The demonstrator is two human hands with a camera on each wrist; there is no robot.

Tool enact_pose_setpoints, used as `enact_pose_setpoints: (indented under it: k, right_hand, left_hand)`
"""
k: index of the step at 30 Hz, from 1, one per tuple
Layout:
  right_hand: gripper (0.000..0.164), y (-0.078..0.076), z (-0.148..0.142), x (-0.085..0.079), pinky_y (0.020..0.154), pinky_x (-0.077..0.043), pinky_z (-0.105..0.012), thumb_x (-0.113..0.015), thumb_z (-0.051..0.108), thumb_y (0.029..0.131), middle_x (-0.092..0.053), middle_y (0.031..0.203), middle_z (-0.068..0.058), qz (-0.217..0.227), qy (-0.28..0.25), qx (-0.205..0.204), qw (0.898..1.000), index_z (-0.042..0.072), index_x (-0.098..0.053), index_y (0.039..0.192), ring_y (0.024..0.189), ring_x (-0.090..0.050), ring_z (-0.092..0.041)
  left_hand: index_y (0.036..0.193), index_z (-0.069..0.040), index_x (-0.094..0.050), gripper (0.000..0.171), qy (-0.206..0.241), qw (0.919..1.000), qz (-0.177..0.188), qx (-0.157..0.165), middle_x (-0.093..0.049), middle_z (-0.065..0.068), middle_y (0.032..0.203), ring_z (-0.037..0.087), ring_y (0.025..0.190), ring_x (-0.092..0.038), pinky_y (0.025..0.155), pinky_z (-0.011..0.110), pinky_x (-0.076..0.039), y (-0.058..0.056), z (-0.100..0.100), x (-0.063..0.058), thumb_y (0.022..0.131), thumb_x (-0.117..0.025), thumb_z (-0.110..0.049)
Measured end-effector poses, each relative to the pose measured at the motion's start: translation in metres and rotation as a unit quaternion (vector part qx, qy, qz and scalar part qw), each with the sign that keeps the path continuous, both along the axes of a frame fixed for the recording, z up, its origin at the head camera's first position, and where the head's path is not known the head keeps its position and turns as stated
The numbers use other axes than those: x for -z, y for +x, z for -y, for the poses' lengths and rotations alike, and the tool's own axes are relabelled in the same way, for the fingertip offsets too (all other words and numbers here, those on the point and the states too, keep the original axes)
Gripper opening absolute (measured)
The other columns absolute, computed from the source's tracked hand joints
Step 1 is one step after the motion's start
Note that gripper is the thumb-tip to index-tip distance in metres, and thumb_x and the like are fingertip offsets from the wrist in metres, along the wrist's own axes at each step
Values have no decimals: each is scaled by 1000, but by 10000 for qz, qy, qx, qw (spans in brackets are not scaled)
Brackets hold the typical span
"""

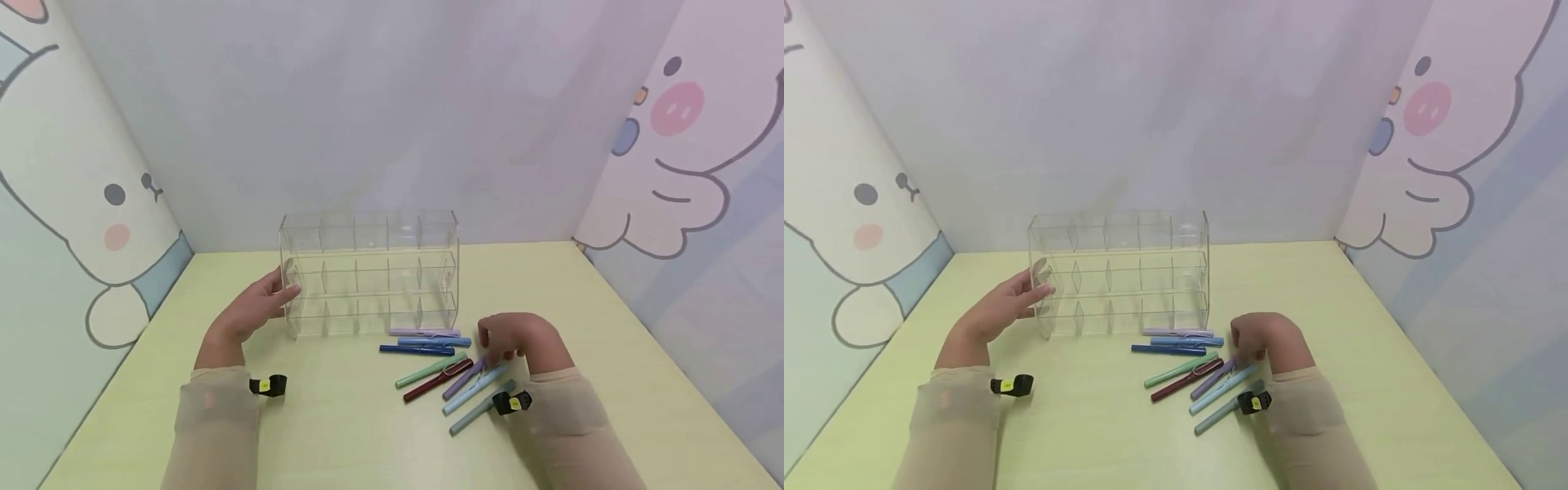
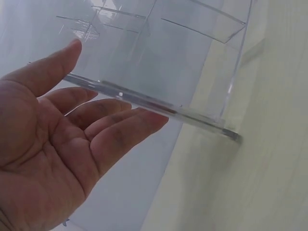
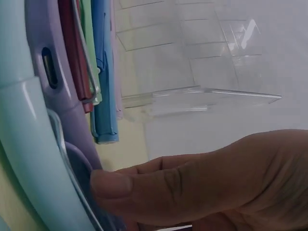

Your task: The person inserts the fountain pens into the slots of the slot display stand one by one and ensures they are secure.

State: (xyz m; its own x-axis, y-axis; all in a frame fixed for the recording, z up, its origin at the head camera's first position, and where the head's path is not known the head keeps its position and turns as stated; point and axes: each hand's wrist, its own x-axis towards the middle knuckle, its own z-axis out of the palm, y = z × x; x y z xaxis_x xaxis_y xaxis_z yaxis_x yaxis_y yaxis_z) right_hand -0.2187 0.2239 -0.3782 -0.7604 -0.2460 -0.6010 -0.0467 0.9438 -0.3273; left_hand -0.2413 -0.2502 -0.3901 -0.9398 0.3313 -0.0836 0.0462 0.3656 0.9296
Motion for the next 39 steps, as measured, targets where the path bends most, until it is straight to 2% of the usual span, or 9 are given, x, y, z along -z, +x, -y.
enact_pose_setpoints:
  k: [5, 10, 15, 22, 28, 31, 34, 39]
  right_hand:
    - [18, -1, 1, 1, 63, -45, -33, -77, 8, 82, -60, 82, -6, 70, -122, -194, 9997, 14, -62, 90, 74, -54, -22]
    - [17, -1, -2, 0, 58, -38, -28, -73, 3, 84, -58, 83, -6, 61, -283, -233, 9993, 13, -62, 93, 69, -48, -19]
    - [19, -1, -2, 0, 54, -34, -26, -66, -2, 88, -55, 84, -5, -56, -163, -361, 9992, 15, -60, 93, 65, -40, -17]
    - [17, -2, -6, -2, 56, -37, -27, -69, 0, 86, -56, 82, -4, -225, -258, -469, 9983, 15, -62, 90, 68, -45, -18]
    - [11, -7, -19, -5, 62, -48, -33, -68, 3, 87, -62, 82, -6, -387, -917, -384, 9943, 12, -62, 90, 71, -57, -23]
    - [7, -10, -25, -10, 70, -51, -40, -65, 5, 90, -64, 82, -6, -483, -1512, -453, 9863, 10, -61, 92, 76, -59, -27]
    - [4, -10, -29, -18, 78, -53, -42, -63, 9, 93, -67, 89, -6, -612, -2209, -614, 9714, 11, -62, 96, 85, -62, -31]
    - [11, -8, -32, -31, 85, -57, -34, -63, 18, 96, -70, 101, -6, -807, -3108, -827, 9434, 11, -65, 105, 98, -65, -33]
  left_hand:
    - [159, -28, -16, 73, 62, 9999, 88, -40, -34, 8, 157, 34, 141, -39, 108, 56, -41, -1, 0, 2, 99, -55, -44]
    - [157, -33, -18, 70, 106, 9999, 116, -43, -34, 6, 156, 32, 141, -38, 108, 56, -41, -2, -2, 2, 99, -55, -43]
    - [157, -36, -17, 73, 87, 9999, 72, -33, -37, 3, 155, 31, 141, -39, 109, 56, -41, -2, -3, 2, 97, -56, -48]
    - [157, -35, -17, 72, 68, 10000, 60, -35, -36, 4, 156, 30, 141, -40, 109, 56, -41, -1, -3, 1, 98, -56, -47]
    - [158, -33, -14, 71, 49, 10000, 58, -45, -32, 4, 158, 31, 142, -37, 109, 56, -40, -1, -3, 2, 100, -54, -43]
    - [159, -29, -13, 74, 37, 10000, 67, -57, -30, 6, 159, 32, 142, -37, 109, 57, -40, 0, -2, 1, 100, -54, -44]
    - [159, -27, -12, 76, 26, 9999, 76, -75, -29, 8, 159, 32, 142, -37, 109, 57, -40, 1, -2, 1, 99, -55, -45]
    - [159, -29, -13, 76, 24, 9999, 81, -92, -31, 6, 159, 31, 141, -38, 109, 56, -41, 2, 0, 1, 98, -55, -46]
